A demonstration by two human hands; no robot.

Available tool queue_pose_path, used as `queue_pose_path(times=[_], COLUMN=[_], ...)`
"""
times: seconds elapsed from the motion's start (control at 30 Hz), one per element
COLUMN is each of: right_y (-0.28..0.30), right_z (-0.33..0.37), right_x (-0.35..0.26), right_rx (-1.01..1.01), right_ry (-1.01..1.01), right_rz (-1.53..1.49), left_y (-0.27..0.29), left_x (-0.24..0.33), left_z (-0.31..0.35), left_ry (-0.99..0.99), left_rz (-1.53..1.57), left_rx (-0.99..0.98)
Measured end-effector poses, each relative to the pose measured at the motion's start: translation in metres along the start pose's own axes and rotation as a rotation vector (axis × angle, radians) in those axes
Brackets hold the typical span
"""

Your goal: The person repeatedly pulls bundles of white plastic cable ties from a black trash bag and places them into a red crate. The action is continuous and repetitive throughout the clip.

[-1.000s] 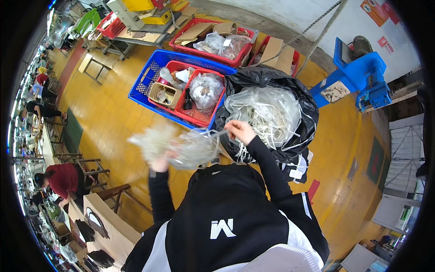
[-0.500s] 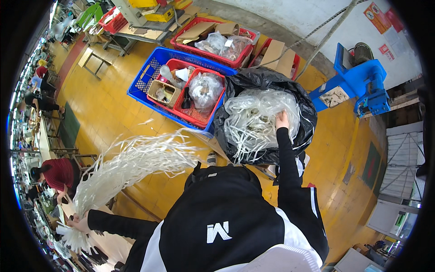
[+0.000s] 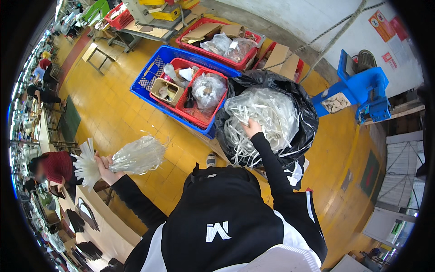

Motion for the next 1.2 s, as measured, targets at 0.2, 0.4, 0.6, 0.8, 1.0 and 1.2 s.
queue_pose_path(times=[0.2, 0.4, 0.6, 0.8, 1.0, 1.2], right_y=[0.023, 0.03, 0.066, 0.042, -0.09, -0.075], right_z=[0.043, 0.066, 0.096, 0.069, 0.056, 0.044], right_x=[-0.054, 0.03, 0.019, -0.042, 0.006, -0.016], right_rx=[0.009, -0.12, -0.15, -0.141, -0.248, 0.04], right_ry=[0.443, 0.216, 0.078, 0.395, 0.73, 0.728], right_rz=[-0.077, 0.321, 0.663, 0.2, 0.53, 0.293], left_y=[-0.036, -0.07, -0.083, -0.084, -0.074, -0.034], left_x=[-0.026, -0.046, -0.061, -0.055, -0.047, -0.033], left_z=[0.005, 0.028, 0.039, 0.041, 0.041, 0.043], left_ry=[0.098, 0.199, 0.29, 0.31, 0.283, 0.214], left_rz=[-0.104, -0.199, -0.165, -0.138, -0.166, -0.189], left_rx=[-0.063, -0.146, -0.222, -0.272, -0.198, -0.118])
Point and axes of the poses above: each hand's wrist, its own z-axis away from the middle knuckle, its own y-axis out of the back of the hand, x = y × z, the point moved 2 cm from there along -z, towards the middle knuckle, and after that the axes turned 11 degrees about -z, right-handed, at the moved point
